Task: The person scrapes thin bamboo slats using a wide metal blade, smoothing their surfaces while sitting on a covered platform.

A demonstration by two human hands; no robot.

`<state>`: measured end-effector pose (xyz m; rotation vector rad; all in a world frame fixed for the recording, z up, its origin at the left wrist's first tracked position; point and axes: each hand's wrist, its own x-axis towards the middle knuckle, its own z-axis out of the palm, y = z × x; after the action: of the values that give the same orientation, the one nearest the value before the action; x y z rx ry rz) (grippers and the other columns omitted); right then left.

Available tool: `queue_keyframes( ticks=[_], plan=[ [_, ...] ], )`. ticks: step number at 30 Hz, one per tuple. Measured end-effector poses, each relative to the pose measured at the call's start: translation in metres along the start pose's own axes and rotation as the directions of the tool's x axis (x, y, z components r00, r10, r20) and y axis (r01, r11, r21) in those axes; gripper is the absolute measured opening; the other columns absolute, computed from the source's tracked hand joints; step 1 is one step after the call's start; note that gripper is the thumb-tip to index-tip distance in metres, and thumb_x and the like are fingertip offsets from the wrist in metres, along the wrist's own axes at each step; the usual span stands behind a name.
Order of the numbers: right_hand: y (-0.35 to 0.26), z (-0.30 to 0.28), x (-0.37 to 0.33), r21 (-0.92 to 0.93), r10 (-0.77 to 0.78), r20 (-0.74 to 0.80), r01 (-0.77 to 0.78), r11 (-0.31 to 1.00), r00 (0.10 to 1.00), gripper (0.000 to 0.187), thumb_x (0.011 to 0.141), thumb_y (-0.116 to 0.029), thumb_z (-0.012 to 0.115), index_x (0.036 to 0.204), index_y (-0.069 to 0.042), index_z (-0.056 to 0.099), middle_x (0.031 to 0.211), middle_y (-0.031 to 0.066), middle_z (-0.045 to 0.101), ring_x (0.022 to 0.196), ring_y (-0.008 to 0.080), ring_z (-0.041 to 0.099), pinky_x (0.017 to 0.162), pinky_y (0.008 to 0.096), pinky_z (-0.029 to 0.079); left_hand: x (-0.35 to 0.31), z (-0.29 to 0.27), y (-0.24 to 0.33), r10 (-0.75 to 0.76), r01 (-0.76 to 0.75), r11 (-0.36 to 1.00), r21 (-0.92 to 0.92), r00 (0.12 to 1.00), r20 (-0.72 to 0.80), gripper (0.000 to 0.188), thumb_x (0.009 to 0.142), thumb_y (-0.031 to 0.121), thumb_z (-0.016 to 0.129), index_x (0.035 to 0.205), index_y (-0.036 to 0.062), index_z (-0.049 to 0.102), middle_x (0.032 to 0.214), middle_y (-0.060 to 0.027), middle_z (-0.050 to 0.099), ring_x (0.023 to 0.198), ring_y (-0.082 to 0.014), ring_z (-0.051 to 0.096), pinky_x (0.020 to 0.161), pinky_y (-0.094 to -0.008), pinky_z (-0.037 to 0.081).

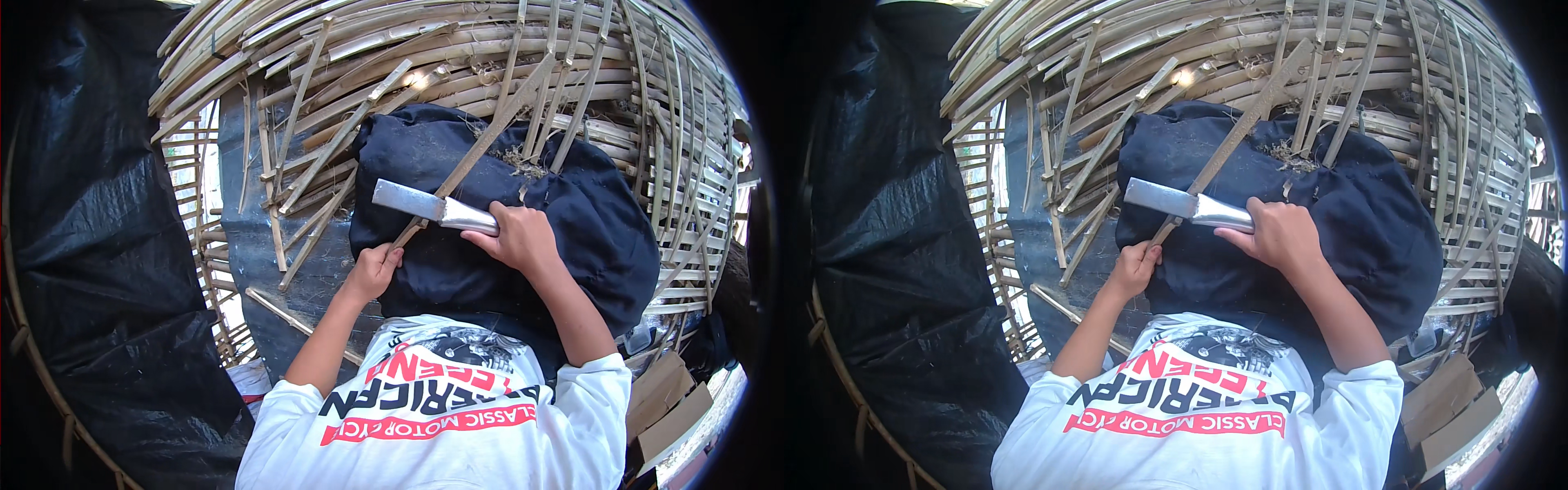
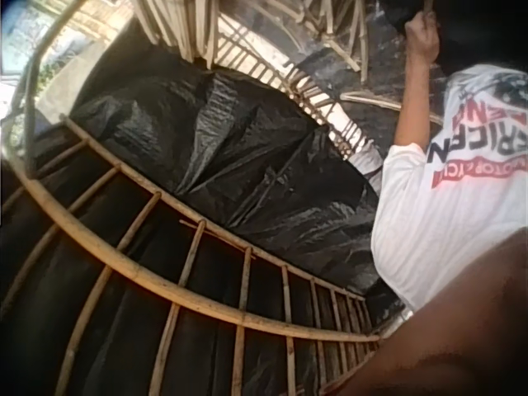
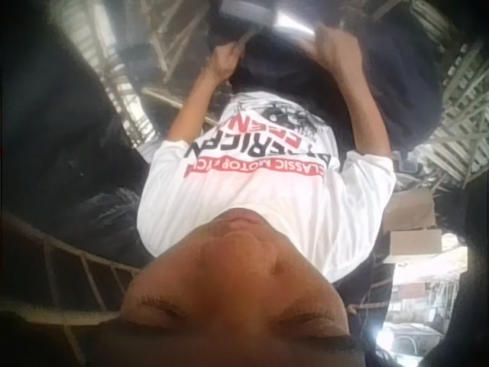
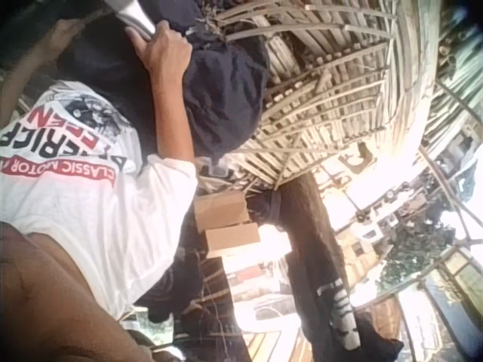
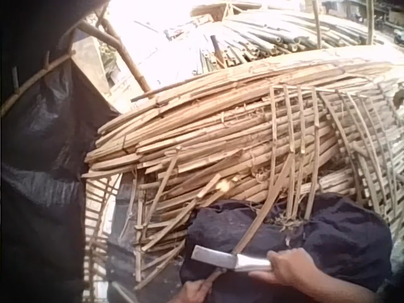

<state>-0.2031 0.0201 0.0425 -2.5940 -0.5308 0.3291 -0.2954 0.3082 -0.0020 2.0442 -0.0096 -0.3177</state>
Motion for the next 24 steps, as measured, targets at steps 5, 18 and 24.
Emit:
queue_keyframes(
  ticks=[5,18,24],
  plan=[
    [0.043,-0.015,0.018,-0.255,-0.108,-0.104,0.078,0.964,0.989,0.064,0.077,-0.07,0.067,0.075,-0.006,0.059,0.064,0.014,0.066,0.062,0.0338,0.068,0.056,0.0418,0.054,-0.001,-0.004,0.007,-0.044,0.045,0.998,-0.041,0.999,0.02,0.043,0.104,0.034,0.05,0.078,0.0011,0.059,0.055,-0.0023,0.049,0.051,-0.009,0.048,0.05,-0.0279,0.038],
    [0.06,-0.083,-0.021,0.208,0.387,-0.272,-0.339,0.918,0.881,0.053,0.089,-0.051,0.066,0.082,0.001,0.063,0.062,0.0206,0.057,0.058,0.0379,0.06,0.057,0.0431,0.044,0.002,0.002,0.003,-0.043,0.043,0.999,-0.03,0.999,0.026,0.041,0.104,0.032,0.051,0.079,-0.0004,0.058,0.057,-0.0034,0.052,0.052,-0.012,0.049,0.051,-0.0293,0.04],
    [-0.001,0.002,0.013,-0.021,0.008,0.058,-0.007,1.0,0.998,0.067,0.076,-0.069,0.068,0.073,-0.002,0.062,0.064,0.018,0.065,0.065,0.0386,0.067,0.061,0.0454,0.054,-0.004,0.007,0.015,-0.003,0.01,0.992,0.128,0.999,-0.049,0.036,0.103,0.024,0.05,0.083,-0.004,0.058,0.063,-0.015,0.058,0.056,-0.0276,0.061,0.055,-0.0359,0.046]
  ],
)
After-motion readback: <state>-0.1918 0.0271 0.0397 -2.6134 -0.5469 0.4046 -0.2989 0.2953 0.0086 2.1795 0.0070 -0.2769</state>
